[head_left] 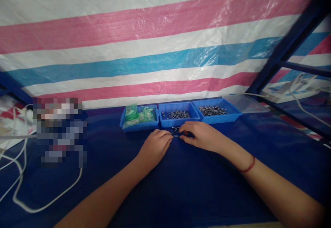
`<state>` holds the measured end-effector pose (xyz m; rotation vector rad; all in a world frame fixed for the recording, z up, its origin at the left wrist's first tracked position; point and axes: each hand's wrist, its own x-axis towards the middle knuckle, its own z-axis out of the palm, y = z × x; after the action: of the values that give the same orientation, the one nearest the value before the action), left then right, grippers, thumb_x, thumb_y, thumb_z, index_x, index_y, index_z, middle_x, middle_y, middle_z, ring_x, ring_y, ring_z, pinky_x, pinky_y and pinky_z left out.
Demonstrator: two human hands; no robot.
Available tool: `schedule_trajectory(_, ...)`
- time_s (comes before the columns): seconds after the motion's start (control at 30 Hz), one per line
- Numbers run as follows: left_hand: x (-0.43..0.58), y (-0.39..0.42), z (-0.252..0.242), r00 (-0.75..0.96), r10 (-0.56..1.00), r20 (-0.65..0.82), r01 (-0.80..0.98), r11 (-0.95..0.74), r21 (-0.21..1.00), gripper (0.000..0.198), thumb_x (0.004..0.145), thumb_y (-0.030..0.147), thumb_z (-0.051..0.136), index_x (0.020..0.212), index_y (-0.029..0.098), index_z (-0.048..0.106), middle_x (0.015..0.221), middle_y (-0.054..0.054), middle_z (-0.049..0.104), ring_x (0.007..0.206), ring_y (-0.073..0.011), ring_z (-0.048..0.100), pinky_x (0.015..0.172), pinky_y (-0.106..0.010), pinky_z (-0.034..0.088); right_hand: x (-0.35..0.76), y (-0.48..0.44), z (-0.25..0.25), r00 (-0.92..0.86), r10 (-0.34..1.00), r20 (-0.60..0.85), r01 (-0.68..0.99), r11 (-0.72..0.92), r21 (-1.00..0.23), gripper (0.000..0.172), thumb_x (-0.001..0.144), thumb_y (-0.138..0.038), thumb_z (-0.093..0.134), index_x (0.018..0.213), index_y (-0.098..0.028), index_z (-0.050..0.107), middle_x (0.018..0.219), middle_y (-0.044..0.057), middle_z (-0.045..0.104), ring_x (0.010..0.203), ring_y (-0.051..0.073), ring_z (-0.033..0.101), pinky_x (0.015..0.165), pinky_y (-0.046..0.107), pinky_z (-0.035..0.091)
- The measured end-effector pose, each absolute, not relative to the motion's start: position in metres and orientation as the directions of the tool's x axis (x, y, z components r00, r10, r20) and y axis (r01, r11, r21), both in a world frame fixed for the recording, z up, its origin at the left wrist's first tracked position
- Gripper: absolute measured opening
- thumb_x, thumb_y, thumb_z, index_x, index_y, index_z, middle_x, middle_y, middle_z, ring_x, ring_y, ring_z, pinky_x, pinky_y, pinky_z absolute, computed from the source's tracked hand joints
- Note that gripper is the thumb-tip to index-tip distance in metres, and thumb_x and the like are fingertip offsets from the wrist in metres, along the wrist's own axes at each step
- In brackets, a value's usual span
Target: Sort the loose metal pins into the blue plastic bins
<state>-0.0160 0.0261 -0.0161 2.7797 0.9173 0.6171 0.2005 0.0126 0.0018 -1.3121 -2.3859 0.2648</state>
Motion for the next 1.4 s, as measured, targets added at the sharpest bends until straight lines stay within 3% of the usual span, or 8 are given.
schedule_trajectory(0.4,-0.018,0.028,-0.019,0.620,0.675,0.400,0.509,-0.734,0.451,0.022,0.093,0.020,0.045,0.106,0.020,0.062,0.100,-0.006,0.066,0.094,-0.0200,0.059,0.086,-0.035,0.046,0.184,0.008,-0.004,-0.499,0.803,0.326,0.688,0.596,-0.414,0.014,0.085,-0.024,0.058,0.093,-0.019,0.068,0.087,0.007,0.065,0.083,0.020,0.061,0.076,0.031,0.046)
schedule_trajectory(0.5,-0.017,0.026,-0.018,0.522,0.737,0.429,0.468,-0.668,0.578,0.022,0.090,0.021,0.050,0.110,0.021,0.060,0.100,-0.005,0.065,0.091,-0.0179,0.061,0.084,-0.032,0.048,0.178,0.008,-0.006,-0.477,0.800,0.364,0.668,0.599,-0.441,0.014,0.087,-0.021,0.054,0.086,-0.019,0.068,0.083,0.007,0.064,0.082,0.019,0.060,0.074,0.032,0.046)
schedule_trajectory(0.6,-0.017,0.025,-0.019,0.366,0.842,0.396,0.413,-0.528,0.742,0.031,0.085,0.025,0.059,0.115,0.020,0.056,0.099,-0.004,0.066,0.082,-0.0156,0.063,0.074,-0.027,0.051,0.173,0.007,-0.004,-0.410,0.821,0.398,0.603,0.571,-0.557,0.015,0.088,-0.023,0.054,0.083,-0.019,0.068,0.081,0.005,0.064,0.076,0.017,0.059,0.070,0.030,0.046)
schedule_trajectory(0.7,-0.018,0.024,-0.019,0.331,0.885,0.327,0.351,-0.437,0.828,0.024,0.084,0.030,0.060,0.105,0.018,0.061,0.090,-0.004,0.068,0.077,-0.0157,0.064,0.069,-0.025,0.050,0.169,0.005,-0.001,-0.383,0.836,0.392,0.528,0.547,-0.650,0.019,0.090,-0.026,0.053,0.080,-0.020,0.068,0.082,0.005,0.066,0.076,0.016,0.060,0.069,0.029,0.046)
schedule_trajectory(0.9,-0.018,0.023,-0.015,0.319,0.897,0.306,0.309,-0.404,0.861,0.016,0.085,0.031,0.058,0.090,0.017,0.065,0.083,-0.002,0.069,0.075,-0.0152,0.064,0.068,-0.024,0.049,0.167,0.005,-0.001,-0.378,0.850,0.368,0.485,0.520,-0.703,0.020,0.089,-0.028,0.054,0.078,-0.019,0.068,0.081,0.004,0.066,0.075,0.015,0.059,0.069,0.029,0.047)
schedule_trajectory(1.07,-0.017,0.022,-0.013,0.315,0.904,0.291,0.306,-0.387,0.870,0.017,0.085,0.031,0.057,0.091,0.017,0.066,0.084,-0.002,0.069,0.075,-0.0153,0.064,0.069,-0.024,0.049,0.167,0.004,0.000,-0.375,0.852,0.365,0.485,0.516,-0.706,0.017,0.088,-0.024,0.053,0.087,-0.020,0.069,0.082,0.004,0.065,0.072,0.014,0.057,0.064,0.027,0.044)
schedule_trajectory(1.4,-0.018,0.021,-0.014,0.322,0.898,0.299,0.291,-0.394,0.872,0.017,0.086,0.029,0.057,0.094,0.017,0.066,0.087,-0.002,0.069,0.078,-0.0150,0.063,0.072,-0.024,0.048,0.165,0.005,-0.004,-0.326,0.874,0.360,0.479,0.481,-0.735,0.014,0.087,-0.022,0.054,0.080,-0.019,0.066,0.077,0.003,0.062,0.068,0.013,0.054,0.061,0.026,0.041)
